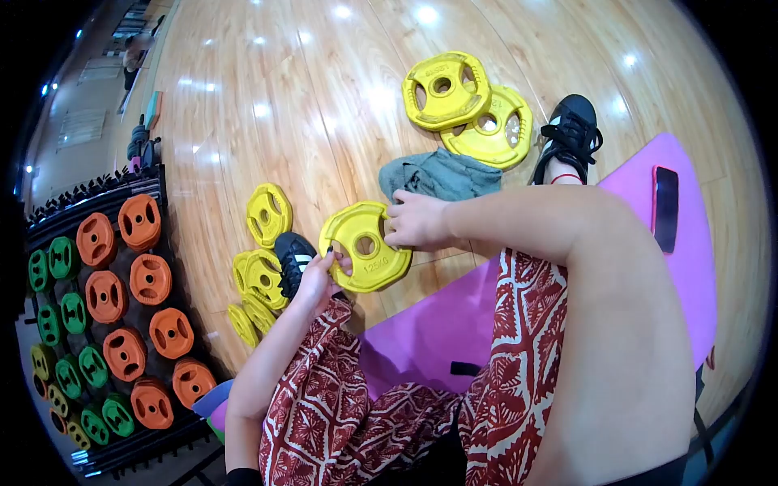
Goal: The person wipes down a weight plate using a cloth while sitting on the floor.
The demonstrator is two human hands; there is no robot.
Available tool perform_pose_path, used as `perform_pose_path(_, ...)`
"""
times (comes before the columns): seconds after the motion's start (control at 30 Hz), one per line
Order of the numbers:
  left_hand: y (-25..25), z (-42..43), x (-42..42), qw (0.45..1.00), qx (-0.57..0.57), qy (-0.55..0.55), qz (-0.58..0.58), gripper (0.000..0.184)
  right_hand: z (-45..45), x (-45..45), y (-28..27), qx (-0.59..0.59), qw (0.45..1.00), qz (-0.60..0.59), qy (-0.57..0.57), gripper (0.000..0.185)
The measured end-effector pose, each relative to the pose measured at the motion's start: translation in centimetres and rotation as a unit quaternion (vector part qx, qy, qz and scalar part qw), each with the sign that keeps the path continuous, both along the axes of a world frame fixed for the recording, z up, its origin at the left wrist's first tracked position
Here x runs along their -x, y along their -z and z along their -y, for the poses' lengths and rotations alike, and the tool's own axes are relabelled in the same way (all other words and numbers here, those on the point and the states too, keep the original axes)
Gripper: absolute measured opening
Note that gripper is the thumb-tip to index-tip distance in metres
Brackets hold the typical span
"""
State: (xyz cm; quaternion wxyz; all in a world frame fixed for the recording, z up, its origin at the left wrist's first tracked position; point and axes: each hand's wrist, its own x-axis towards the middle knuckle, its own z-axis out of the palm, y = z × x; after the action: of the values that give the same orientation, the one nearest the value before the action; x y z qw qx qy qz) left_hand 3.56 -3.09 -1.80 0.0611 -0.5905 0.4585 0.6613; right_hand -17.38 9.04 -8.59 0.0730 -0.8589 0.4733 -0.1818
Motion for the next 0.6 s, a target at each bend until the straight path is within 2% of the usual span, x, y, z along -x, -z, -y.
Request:
perform_pose_path(0.17, 0.0, 0.0, 0.0, 1.000, -0.009, 0.001, -0.019, 0.024, -0.9, -1.7, 1.1, 0.030, 0.999, -0.002, 0.020, 0.006)
perform_pose_path(0.37, -0.4, -0.2, 0.3, 1.000, -0.011, -0.006, -0.011, 0.019, -0.2, 0.1, 1.0, 0.045, 0.998, -0.045, -0.020, 0.010)
perform_pose_path(0.47, -0.2, -0.1, 0.1, 1.000, -0.010, -0.018, -0.009, 0.023, 0.9, 0.7, 0.8, 0.080, 0.991, -0.104, 0.009, 0.016)
perform_pose_path(0.6, 0.2, 0.0, 0.0, 1.000, -0.012, -0.014, -0.010, 0.024, 2.2, 1.5, 0.2, 0.077, 0.990, -0.115, 0.033, 0.018)
